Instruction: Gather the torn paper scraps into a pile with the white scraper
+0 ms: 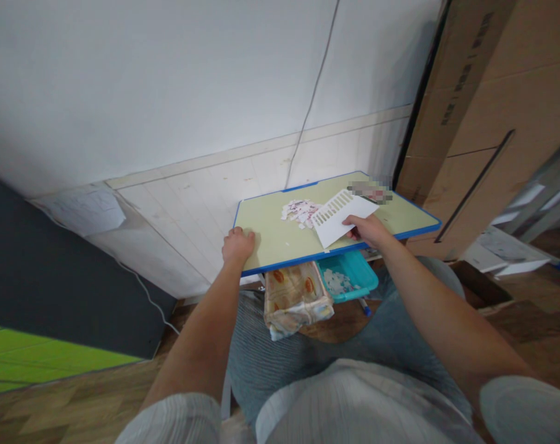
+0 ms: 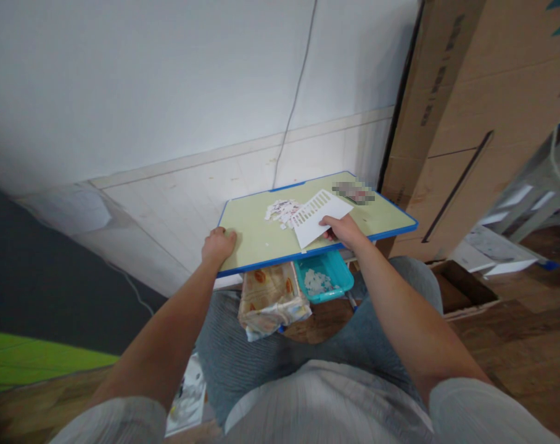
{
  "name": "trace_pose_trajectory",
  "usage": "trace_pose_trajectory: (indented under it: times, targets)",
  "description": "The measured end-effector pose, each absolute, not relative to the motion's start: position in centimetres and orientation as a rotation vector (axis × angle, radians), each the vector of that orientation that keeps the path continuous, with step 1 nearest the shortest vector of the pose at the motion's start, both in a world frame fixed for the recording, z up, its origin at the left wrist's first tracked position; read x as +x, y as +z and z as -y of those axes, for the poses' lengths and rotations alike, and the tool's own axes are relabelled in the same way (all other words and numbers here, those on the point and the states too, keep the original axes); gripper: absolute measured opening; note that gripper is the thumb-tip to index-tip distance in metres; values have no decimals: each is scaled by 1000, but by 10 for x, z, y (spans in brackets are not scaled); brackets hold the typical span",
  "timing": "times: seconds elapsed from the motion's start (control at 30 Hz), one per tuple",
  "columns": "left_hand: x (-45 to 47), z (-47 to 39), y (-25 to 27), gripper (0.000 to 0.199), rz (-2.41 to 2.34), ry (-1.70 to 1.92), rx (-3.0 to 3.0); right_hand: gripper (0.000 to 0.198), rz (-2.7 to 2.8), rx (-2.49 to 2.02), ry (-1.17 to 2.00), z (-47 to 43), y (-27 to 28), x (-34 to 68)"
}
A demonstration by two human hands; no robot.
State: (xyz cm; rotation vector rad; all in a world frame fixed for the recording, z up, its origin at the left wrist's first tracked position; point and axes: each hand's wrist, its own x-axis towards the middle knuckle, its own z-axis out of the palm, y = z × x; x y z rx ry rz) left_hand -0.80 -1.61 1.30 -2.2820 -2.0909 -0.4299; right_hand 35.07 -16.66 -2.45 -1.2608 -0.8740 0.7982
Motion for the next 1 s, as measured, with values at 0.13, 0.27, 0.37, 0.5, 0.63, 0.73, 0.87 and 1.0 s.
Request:
trace_pose_trajectory:
  times: [0.13, 0.27, 0.37, 0.5, 0.63, 0.73, 0.87, 1.0]
  targets:
    - [-8, 17, 14, 57, 2093, -427, -2285, 23, 872, -1279, 804, 168, -23, 349]
    - [-8, 17, 13, 57, 2087, -440, -2286, 23, 854, -1280, 799, 169, -22, 349]
    - [-8, 16, 12, 56, 2091, -448, -2279, 23, 840, -1288, 779, 169, -19, 348]
    - [-8, 17, 12, 56, 2090, -451, -2277, 18, 855, -1296, 751, 167, -12, 338]
    - [-8, 18, 14, 58, 2093, -426, -2289, 13, 920, -1273, 778, 154, -7, 307]
    - [-8, 19, 15, 58, 2086, -419, -2290, 11, 979, -1264, 823, 138, -7, 280]
    - [-8, 19, 14, 60, 2079, -400, -2296, 9, 1016, -1287, 849, 121, -10, 260]
    - [-8, 19, 14, 57, 2088, -428, -2291, 10, 1046, -1323, 851, 117, -12, 259]
